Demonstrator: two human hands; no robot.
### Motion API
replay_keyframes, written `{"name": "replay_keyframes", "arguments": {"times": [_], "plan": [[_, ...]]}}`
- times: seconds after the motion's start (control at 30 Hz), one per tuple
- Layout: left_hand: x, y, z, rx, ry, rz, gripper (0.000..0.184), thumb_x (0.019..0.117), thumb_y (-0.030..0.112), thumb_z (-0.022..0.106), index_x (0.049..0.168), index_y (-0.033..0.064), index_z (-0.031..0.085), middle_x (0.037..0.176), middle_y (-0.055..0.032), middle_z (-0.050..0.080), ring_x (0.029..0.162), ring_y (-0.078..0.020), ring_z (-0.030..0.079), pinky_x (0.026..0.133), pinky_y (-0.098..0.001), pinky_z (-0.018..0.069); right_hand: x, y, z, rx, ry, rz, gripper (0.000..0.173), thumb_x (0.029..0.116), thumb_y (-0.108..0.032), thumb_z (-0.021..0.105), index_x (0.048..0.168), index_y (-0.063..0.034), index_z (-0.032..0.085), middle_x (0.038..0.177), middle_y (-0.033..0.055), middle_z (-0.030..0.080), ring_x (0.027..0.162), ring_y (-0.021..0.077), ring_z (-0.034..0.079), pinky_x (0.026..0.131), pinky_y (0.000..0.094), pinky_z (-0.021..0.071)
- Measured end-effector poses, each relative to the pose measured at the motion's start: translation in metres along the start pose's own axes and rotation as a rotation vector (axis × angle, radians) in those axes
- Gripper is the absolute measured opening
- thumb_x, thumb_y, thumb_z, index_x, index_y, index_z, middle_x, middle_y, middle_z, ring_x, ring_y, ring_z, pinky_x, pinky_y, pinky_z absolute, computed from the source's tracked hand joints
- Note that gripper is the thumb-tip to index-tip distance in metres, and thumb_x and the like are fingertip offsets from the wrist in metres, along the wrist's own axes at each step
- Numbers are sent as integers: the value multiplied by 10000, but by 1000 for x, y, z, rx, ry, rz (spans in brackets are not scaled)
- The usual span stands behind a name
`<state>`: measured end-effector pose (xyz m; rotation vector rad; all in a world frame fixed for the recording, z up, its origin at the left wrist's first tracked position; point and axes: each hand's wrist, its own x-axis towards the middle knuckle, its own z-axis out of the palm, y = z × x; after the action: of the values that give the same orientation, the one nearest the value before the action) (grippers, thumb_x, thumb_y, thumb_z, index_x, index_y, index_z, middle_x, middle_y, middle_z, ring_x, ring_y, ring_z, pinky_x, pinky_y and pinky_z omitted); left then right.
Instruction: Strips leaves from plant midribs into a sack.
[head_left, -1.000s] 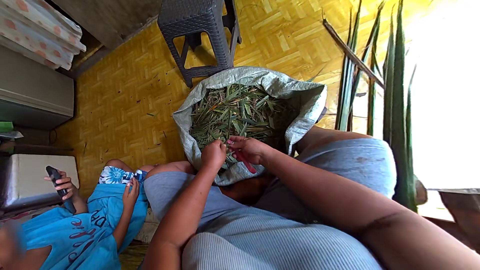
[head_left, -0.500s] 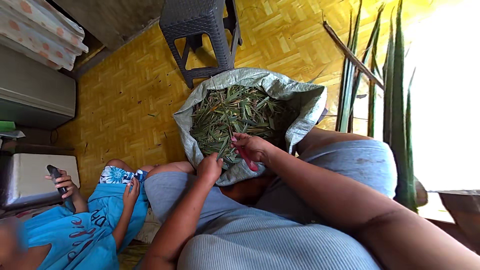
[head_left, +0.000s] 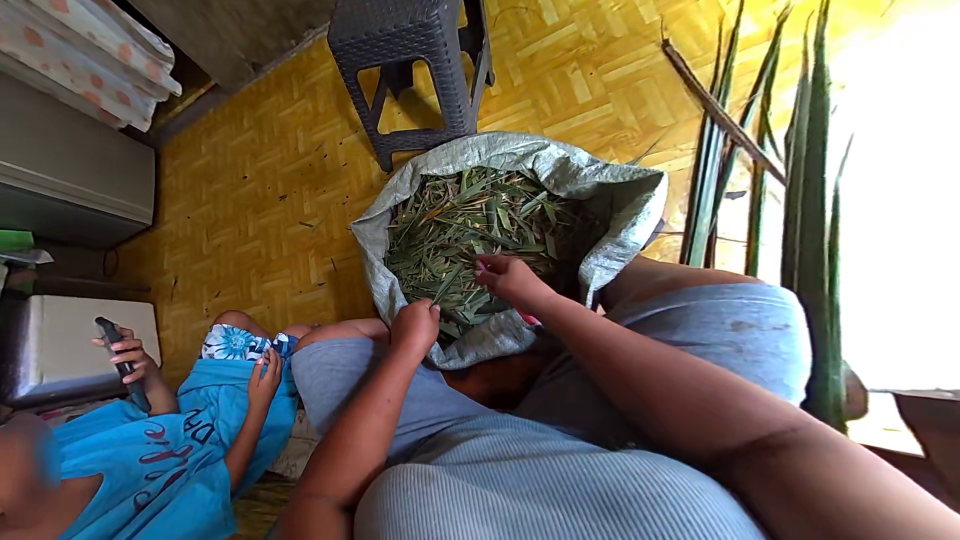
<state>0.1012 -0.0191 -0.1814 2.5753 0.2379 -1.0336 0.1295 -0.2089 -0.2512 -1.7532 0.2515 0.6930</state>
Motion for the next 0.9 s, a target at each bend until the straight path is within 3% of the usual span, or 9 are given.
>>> {"name": "replay_keyframes", "arguments": {"times": [0.03,0.1,0.23,0.33,0.47,0.6,0.8,0.9], "plan": [[2,3,1,29,18,-4,367,1117,251,424,1278,24,663,1127,-179,725,1081,-319,694,990,-531,516,-4,-2,3,-128,-17,-73,454,1090,-199,524,1509,-31,478,1276,242,646,1066,360,661,948,548,513],[7,8,3,80,58,-6,361,1115,247,430,1246,19,676,1136,-210,716,1106,-366,683,971,-577,515,-14,-6,9,-309,-50,-180,460,1103,-216,493,1524,-32,467,1374,263,605,1237,423,612,1075,603,443],[13,19,5,157,104,12,361,1113,245,434,1227,2,677,1152,-243,700,1123,-406,672,946,-598,521,-25,-11,21,-446,-127,-251,459,1122,-241,432,1510,-1,479,1418,267,576,1317,429,562,1127,576,406],[13,31,5,192,107,-4,325,1102,207,443,1197,-7,669,1121,-240,702,1106,-398,679,928,-579,531,-30,-14,28,-397,-181,-251,441,1124,-215,420,1480,34,500,1395,269,594,1299,417,579,1128,558,409],[15,36,7,203,114,-6,302,1093,188,458,1174,-13,669,1103,-237,702,1094,-394,682,907,-574,539,-31,-18,27,-297,-213,-145,451,1136,-258,383,1476,9,515,1229,247,681,1113,388,666,1030,541,474],[14,38,10,222,139,0,299,1094,183,453,1168,-9,669,1100,-228,708,1089,-387,689,895,-566,547,-29,-18,25,-254,-221,-120,447,1142,-264,357,1462,-7,534,1143,220,701,981,347,674,941,506,502],[14,38,12,225,143,-6,304,1096,193,449,1158,-6,670,1095,-230,710,1086,-390,691,890,-574,544,-28,-17,25,-408,-171,-168,440,1130,-252,402,1454,12,539,1337,255,635,1269,409,601,1108,574,421],[14,37,12,220,143,7,333,1109,233,441,1154,1,676,1093,-222,714,1084,-383,693,898,-570,543,-25,-14,25,-466,-141,-166,426,1123,-254,423,1452,-15,549,1383,248,604,1281,417,589,1094,594,429]]}}
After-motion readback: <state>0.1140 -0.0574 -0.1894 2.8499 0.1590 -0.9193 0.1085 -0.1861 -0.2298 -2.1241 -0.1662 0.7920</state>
